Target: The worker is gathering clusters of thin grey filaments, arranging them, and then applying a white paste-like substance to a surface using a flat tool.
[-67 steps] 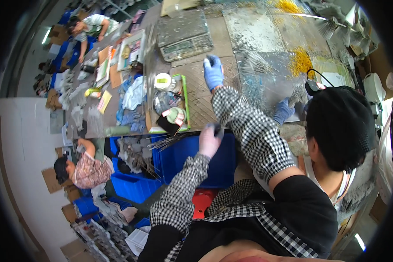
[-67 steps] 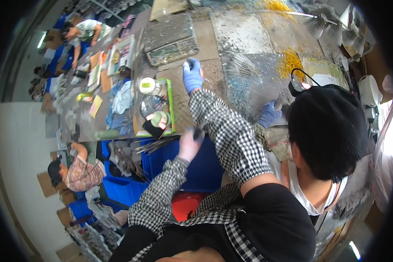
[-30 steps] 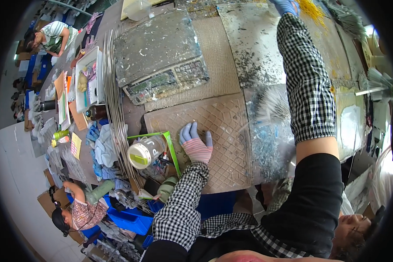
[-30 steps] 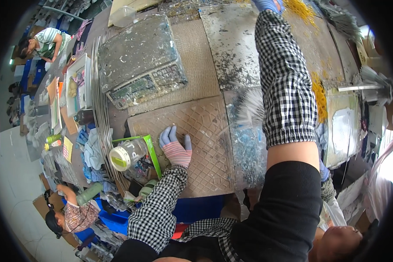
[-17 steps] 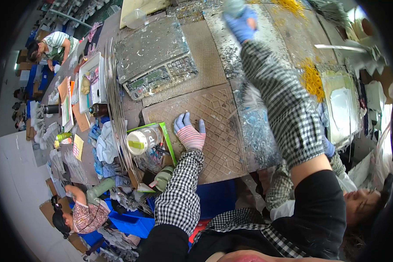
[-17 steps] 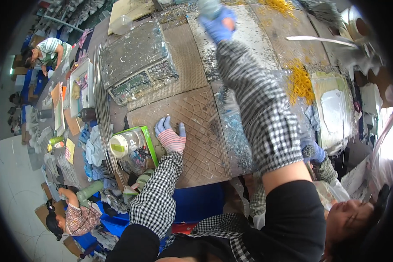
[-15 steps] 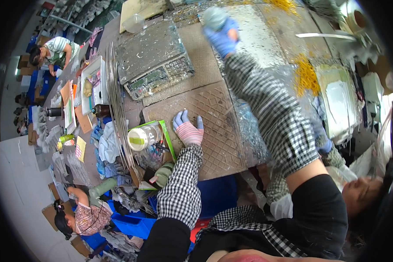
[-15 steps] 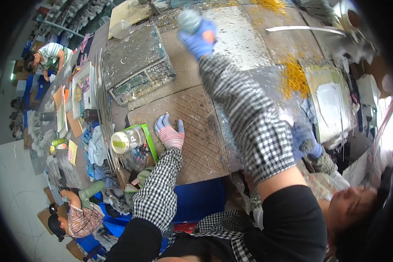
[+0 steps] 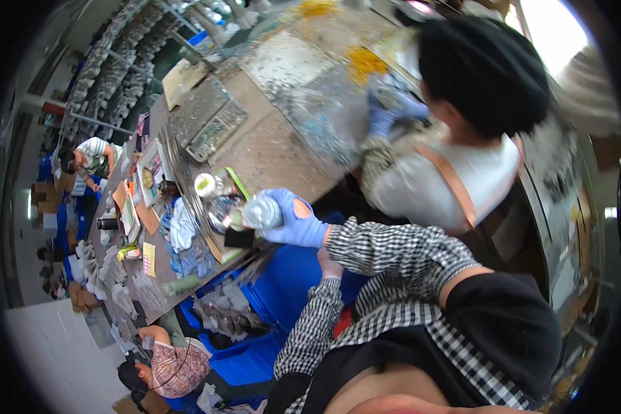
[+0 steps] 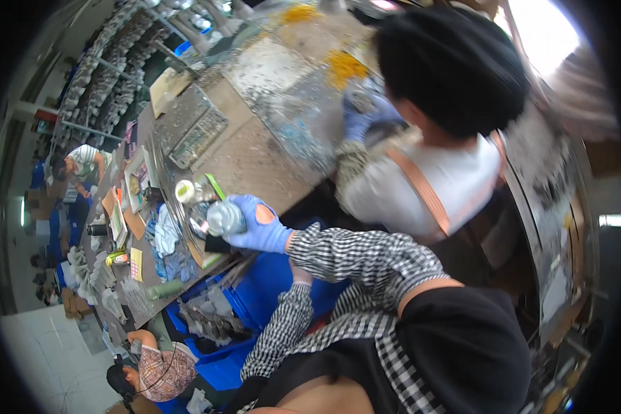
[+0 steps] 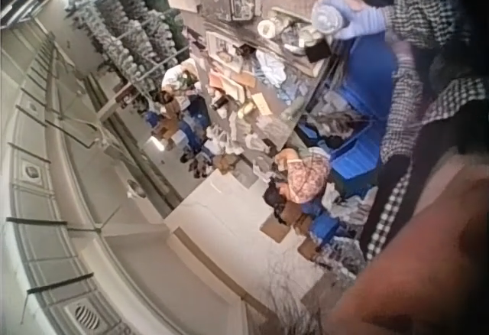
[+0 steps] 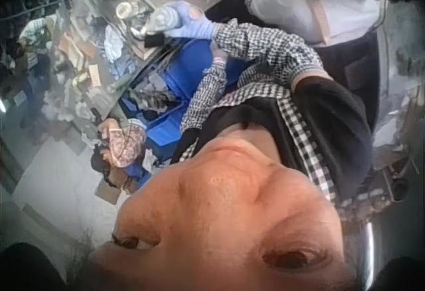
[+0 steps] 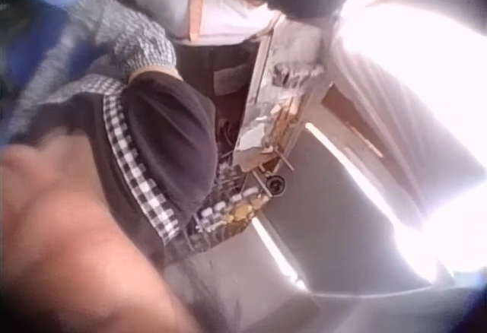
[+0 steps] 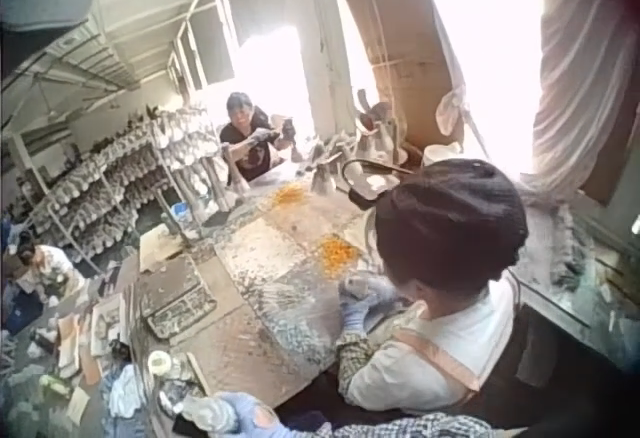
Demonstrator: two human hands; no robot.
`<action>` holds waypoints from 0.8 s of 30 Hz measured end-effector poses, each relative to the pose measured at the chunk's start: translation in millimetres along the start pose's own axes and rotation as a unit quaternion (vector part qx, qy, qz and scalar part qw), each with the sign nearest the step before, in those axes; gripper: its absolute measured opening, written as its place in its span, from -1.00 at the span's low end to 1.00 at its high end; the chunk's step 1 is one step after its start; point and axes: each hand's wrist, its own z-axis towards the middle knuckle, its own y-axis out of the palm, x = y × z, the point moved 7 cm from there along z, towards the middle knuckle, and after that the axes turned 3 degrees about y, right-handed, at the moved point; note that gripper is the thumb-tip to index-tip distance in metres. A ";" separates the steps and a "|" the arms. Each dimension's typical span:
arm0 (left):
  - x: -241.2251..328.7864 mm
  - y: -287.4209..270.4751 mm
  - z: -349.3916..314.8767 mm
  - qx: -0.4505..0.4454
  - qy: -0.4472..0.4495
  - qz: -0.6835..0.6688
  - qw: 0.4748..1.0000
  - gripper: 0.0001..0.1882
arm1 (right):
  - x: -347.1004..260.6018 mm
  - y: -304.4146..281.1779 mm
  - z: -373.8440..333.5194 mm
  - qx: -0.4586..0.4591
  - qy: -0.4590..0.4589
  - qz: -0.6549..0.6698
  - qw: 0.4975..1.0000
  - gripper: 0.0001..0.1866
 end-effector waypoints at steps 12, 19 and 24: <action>111.9 118.3 -86.9 -0.276 -0.301 -0.551 0.728 -0.29 | -76.4 -202.4 -192.2 0.067 0.076 -0.079 0.992 -0.30; 130.8 252.4 -110.5 -0.484 -0.269 -0.360 0.751 -0.37 | -84.7 -308.1 -275.5 0.246 0.152 -0.158 0.944 -0.22; 125.4 361.9 -153.6 -0.553 -0.157 -0.191 0.796 -0.36 | -115.3 -406.1 -361.9 0.309 0.185 -0.160 0.919 -0.16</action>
